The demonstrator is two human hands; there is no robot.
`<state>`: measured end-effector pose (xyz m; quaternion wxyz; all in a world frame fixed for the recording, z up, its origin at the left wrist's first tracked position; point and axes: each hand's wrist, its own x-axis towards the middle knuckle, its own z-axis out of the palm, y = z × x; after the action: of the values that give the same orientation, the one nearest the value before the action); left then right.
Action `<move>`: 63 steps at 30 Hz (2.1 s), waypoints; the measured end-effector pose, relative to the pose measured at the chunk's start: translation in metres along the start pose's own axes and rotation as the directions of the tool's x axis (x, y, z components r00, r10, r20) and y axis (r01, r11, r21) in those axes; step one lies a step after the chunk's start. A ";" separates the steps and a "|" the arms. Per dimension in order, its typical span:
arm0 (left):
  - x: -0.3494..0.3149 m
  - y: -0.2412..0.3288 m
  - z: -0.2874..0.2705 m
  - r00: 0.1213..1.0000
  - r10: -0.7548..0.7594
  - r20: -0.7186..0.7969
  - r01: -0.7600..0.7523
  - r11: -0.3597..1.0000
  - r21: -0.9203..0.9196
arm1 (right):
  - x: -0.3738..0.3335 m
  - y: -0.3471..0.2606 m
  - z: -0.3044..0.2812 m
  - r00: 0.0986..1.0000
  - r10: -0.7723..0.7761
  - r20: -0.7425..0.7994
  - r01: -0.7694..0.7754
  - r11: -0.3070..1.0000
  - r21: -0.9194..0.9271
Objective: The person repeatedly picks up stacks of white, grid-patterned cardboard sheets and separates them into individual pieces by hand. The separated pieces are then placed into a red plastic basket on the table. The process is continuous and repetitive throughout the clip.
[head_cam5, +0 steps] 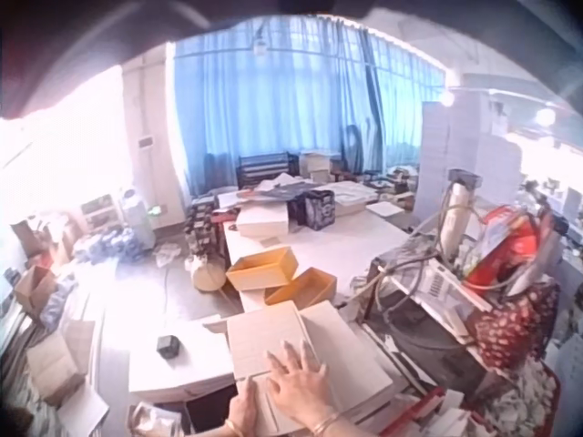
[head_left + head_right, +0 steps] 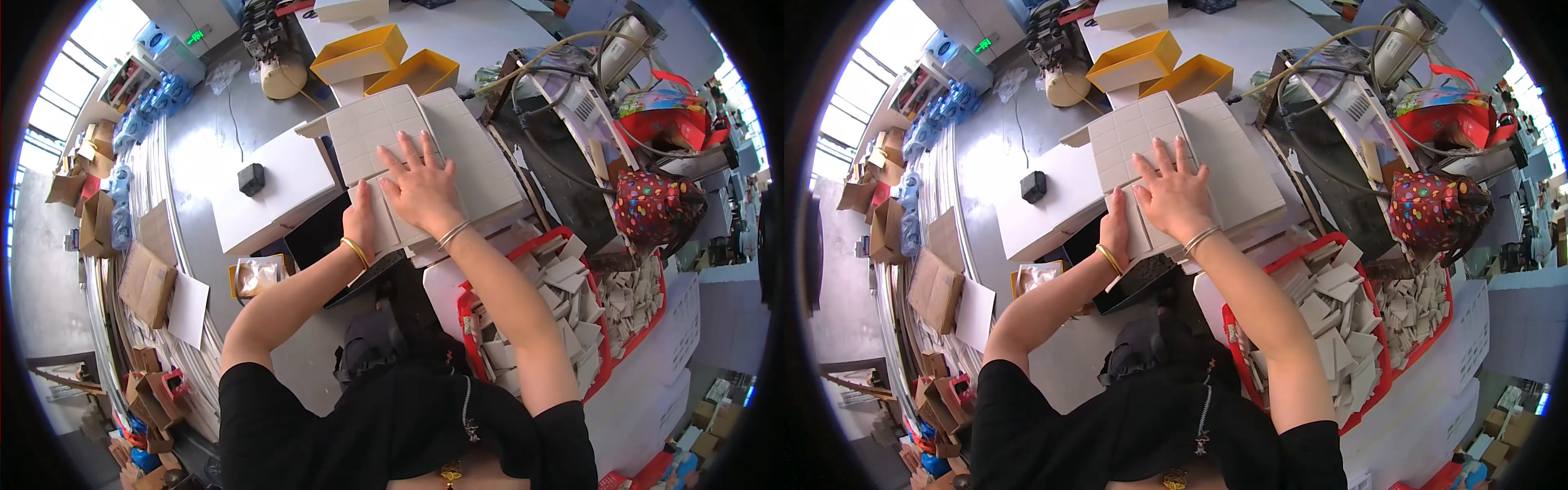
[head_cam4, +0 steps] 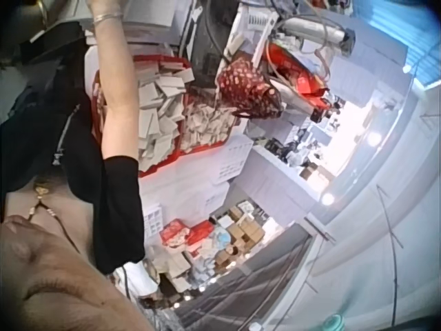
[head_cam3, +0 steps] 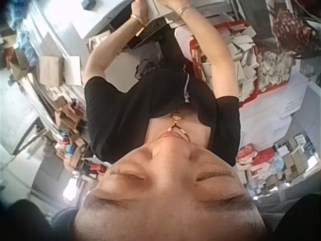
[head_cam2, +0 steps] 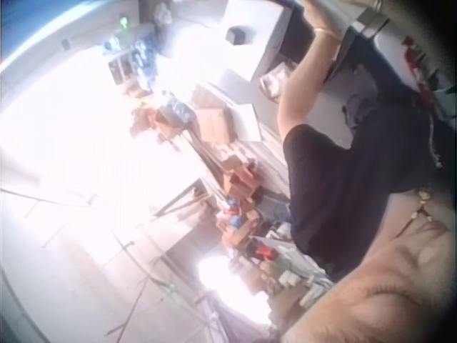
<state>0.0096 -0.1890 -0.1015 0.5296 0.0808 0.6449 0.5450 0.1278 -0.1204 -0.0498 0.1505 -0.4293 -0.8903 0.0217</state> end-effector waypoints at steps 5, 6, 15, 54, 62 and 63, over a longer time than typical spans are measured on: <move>-0.009 0.006 0.002 0.999 -0.018 0.049 0.022 0.997 -0.080 | 0.001 0.003 0.001 1.000 0.005 0.004 -0.005 1.000 0.014; -0.011 0.007 0.001 0.997 -0.029 0.068 0.036 0.994 -0.104 | 0.001 0.003 0.000 1.000 0.008 0.007 -0.008 1.000 0.020; -0.001 0.014 -0.019 0.942 -0.197 0.273 0.227 0.971 -0.080 | 0.001 0.002 -0.004 1.000 0.011 0.024 -0.012 0.999 0.033; -0.147 -0.014 0.127 0.734 0.440 0.517 -0.236 0.880 -0.413 | -0.176 0.058 -0.125 0.960 0.278 -0.036 -0.145 0.602 0.785; -0.222 -0.141 0.293 0.477 -0.003 0.879 0.020 1.000 -0.007 | -0.383 0.180 -0.154 0.724 0.677 -0.134 -0.428 0.592 0.683; -0.226 -0.160 0.312 0.467 -0.004 0.884 -0.033 0.999 0.021 | -0.411 0.195 -0.158 0.641 0.757 -0.129 -0.518 0.551 0.654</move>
<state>0.4218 -0.2129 -0.0447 0.7803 0.3652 0.2878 0.4182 0.5620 -0.3289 -0.0345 0.4276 -0.6592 -0.5662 0.2491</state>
